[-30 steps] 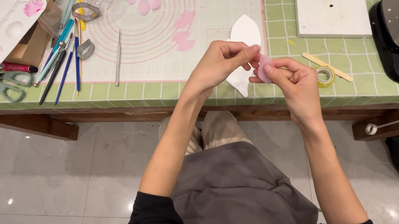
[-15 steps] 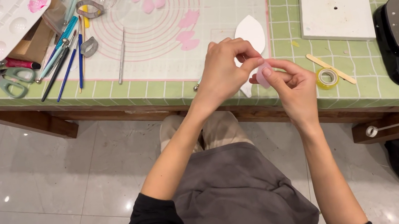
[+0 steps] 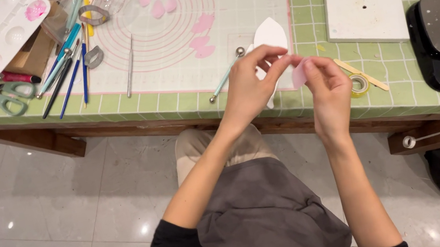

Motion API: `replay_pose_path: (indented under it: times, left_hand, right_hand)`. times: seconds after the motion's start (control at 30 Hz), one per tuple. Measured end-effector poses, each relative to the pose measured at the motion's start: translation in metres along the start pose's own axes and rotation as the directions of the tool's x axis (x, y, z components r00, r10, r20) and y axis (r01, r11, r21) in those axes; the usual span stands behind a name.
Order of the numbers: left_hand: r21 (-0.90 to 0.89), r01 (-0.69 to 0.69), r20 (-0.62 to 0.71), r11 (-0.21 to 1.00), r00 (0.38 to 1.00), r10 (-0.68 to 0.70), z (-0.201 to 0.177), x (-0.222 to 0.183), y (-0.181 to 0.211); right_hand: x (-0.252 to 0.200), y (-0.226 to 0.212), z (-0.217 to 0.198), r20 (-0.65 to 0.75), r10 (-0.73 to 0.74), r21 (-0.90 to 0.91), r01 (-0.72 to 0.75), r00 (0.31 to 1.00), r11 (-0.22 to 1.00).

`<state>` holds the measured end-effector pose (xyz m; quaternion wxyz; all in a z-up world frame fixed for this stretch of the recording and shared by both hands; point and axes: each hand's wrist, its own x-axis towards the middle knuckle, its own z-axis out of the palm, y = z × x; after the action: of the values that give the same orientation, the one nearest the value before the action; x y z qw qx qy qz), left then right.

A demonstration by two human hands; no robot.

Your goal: The recorder is seen shaping pink wax petals using a ball stylus tool and attaching them to a base.

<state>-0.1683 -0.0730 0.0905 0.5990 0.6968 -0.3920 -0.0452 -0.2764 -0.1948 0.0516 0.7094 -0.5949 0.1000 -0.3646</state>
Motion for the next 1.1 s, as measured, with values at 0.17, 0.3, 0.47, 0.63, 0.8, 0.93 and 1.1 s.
replay_pose_path:
  times: [0.17,0.3,0.47,0.63,0.8,0.93,1.1]
  left_hand:
    - [-0.280,0.138,0.124,0.950,0.987,-0.106,0.032,-0.013,-0.022]
    - [-0.325,0.080,0.107,0.942,0.993,-0.048,0.040,-0.012,-0.027]
    - [-0.305,0.097,0.149,0.947,0.987,-0.053,0.028,-0.010,-0.021]
    - [-0.326,0.095,0.173,0.941,0.984,-0.040,0.020,-0.010,-0.017]
    - [-0.507,0.146,0.058,0.850,0.989,-0.135,0.026,-0.007,-0.021]
    - [-0.595,0.173,0.117,0.785,0.985,-0.129,0.028,0.003,-0.032]
    - [-0.596,0.258,0.201,0.760,0.965,-0.169,0.028,0.017,-0.035]
  right_hand:
    - [0.006,0.007,-0.017,0.014,0.165,0.387,-0.157,0.986,0.909]
    - [0.004,0.006,-0.026,0.036,0.097,0.305,-0.104,0.995,0.947]
    - [0.003,-0.014,-0.030,0.024,0.035,0.181,-0.039,0.999,0.983]
    - [0.005,-0.018,-0.036,-0.009,0.007,-0.077,-0.008,1.000,0.997]
    - [0.003,-0.018,-0.034,0.012,0.027,-0.161,-0.025,1.000,0.987]
    - [0.031,-0.039,-0.094,0.037,-0.025,-0.351,0.037,0.999,0.936]
    - [0.096,-0.049,-0.294,0.065,-0.352,-0.871,0.225,0.934,0.437]
